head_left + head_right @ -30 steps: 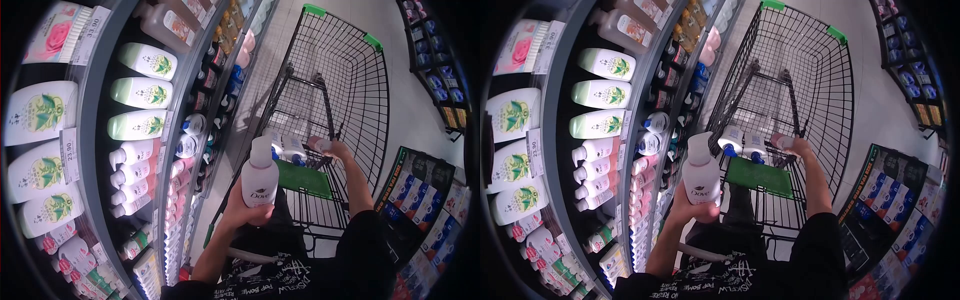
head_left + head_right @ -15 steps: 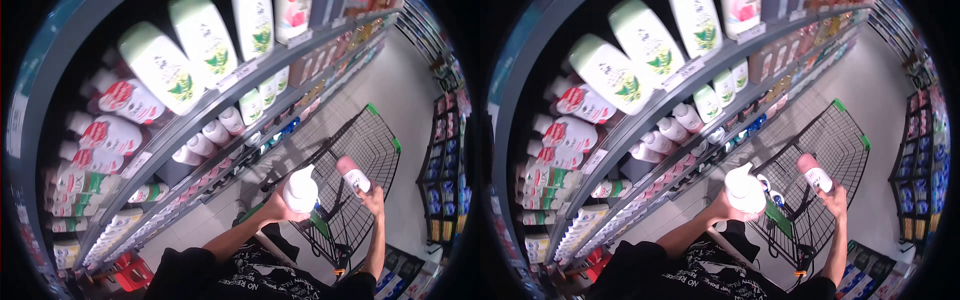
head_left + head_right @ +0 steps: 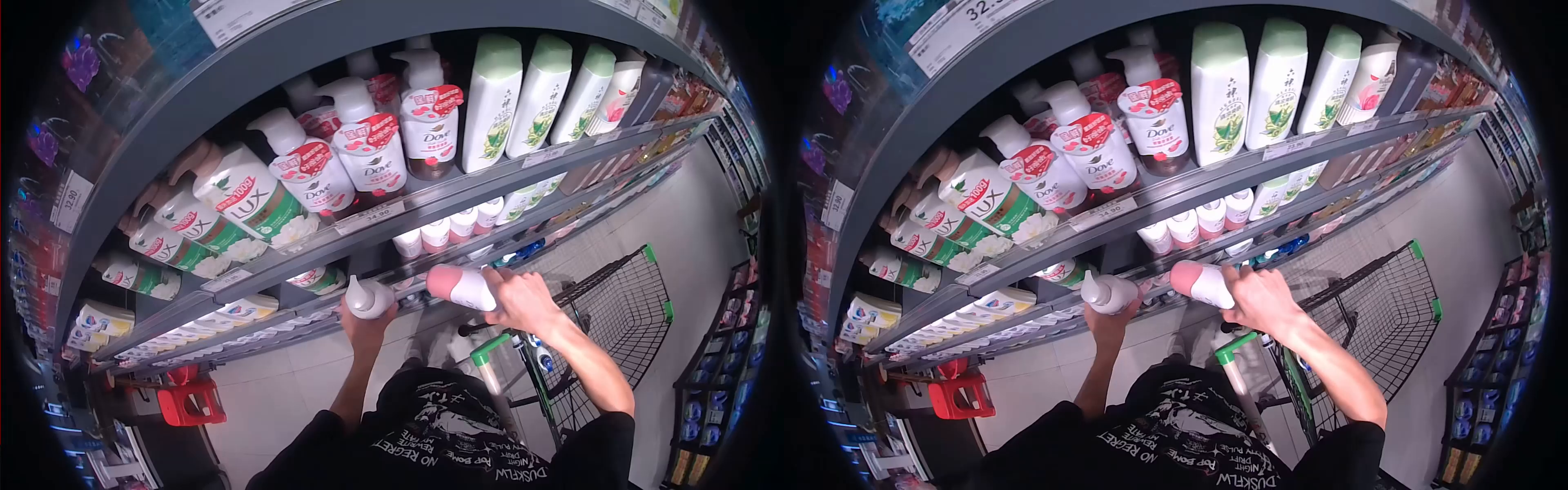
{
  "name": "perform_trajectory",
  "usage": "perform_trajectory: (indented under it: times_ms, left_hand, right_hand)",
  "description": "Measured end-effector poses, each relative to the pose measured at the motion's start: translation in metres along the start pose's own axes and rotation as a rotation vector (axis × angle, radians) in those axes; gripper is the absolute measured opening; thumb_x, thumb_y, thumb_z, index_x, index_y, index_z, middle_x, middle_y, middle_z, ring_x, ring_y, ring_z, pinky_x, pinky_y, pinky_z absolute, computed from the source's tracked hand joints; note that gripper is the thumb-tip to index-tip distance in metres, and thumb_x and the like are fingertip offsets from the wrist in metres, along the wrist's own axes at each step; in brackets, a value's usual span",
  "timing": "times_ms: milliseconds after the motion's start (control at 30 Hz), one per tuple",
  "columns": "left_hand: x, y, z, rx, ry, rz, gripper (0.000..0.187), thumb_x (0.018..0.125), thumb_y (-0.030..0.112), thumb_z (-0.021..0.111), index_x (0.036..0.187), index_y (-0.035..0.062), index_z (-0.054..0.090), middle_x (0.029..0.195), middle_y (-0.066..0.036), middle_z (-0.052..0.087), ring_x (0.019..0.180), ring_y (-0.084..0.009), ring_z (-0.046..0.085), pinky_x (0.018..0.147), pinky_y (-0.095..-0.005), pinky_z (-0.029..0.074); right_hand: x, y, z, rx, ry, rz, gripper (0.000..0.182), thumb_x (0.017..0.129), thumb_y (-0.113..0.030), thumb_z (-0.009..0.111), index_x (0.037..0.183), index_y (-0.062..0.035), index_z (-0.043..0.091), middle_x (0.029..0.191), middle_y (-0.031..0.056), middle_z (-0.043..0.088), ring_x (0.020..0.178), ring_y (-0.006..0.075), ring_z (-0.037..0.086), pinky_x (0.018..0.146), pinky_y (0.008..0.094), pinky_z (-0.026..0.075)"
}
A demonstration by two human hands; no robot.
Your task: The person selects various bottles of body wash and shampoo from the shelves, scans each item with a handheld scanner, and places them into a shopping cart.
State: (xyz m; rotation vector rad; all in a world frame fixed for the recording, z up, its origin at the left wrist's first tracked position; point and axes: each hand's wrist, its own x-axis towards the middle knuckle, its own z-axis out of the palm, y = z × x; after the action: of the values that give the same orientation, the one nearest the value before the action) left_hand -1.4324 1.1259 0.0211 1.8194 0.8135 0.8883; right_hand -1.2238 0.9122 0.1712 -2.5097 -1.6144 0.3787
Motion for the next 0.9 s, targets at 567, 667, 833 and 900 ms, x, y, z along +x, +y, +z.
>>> perform_trajectory:
  times_ms: [567, 667, 833, 900]
  left_hand:
    - [0.053, -0.051, 0.012, -0.022, 0.277, -0.039, 0.071, 0.063, 0.01, 0.082, 0.126, 0.0026, 0.05, 0.111, -0.015, 0.064, 0.101, -0.0273, 0.064, 0.089, -0.0362, 0.048]
    - [0.066, -0.044, 0.014, -0.048, 0.294, -0.112, 0.068, 0.065, 0.013, 0.082, 0.125, 0.0036, 0.051, 0.11, -0.016, 0.065, 0.099, -0.0284, 0.064, 0.088, -0.0376, 0.049]
    - [0.083, -0.029, 0.013, -0.13, 0.317, -0.15, 0.065, 0.065, 0.014, 0.084, 0.12, 0.0023, 0.053, 0.108, -0.017, 0.065, 0.098, -0.0313, 0.065, 0.086, -0.0394, 0.048]
    - [0.089, -0.036, 0.016, 0.01, 0.264, -0.186, 0.068, 0.062, 0.01, 0.082, 0.122, 0.0029, 0.05, 0.11, -0.017, 0.064, 0.101, -0.0283, 0.063, 0.089, -0.038, 0.047]
  right_hand:
    - [0.178, -0.124, 0.096, -0.784, 0.124, -0.407, 0.038, 0.085, -0.018, 0.054, 0.116, 0.0031, 0.06, 0.097, 0.0128, 0.069, 0.093, 0.0248, 0.064, 0.085, 0.0408, 0.045]
    - [0.195, -0.128, 0.09, -0.819, 0.072, -0.434, 0.033, 0.085, -0.019, 0.055, 0.112, 0.0001, 0.062, 0.096, 0.0099, 0.07, 0.094, 0.0257, 0.065, 0.085, 0.0408, 0.046]
    - [0.221, -0.132, 0.098, -0.661, 0.13, -0.279, 0.034, 0.086, -0.021, 0.056, 0.116, -0.0068, 0.063, 0.119, 0.0104, 0.064, 0.11, 0.0295, 0.06, 0.093, 0.0465, 0.043]
    - [0.227, -0.13, 0.1, -0.569, 0.13, -0.259, 0.034, 0.086, -0.021, 0.056, 0.116, -0.0068, 0.063, 0.119, 0.0105, 0.063, 0.111, 0.0296, 0.059, 0.094, 0.0466, 0.043]
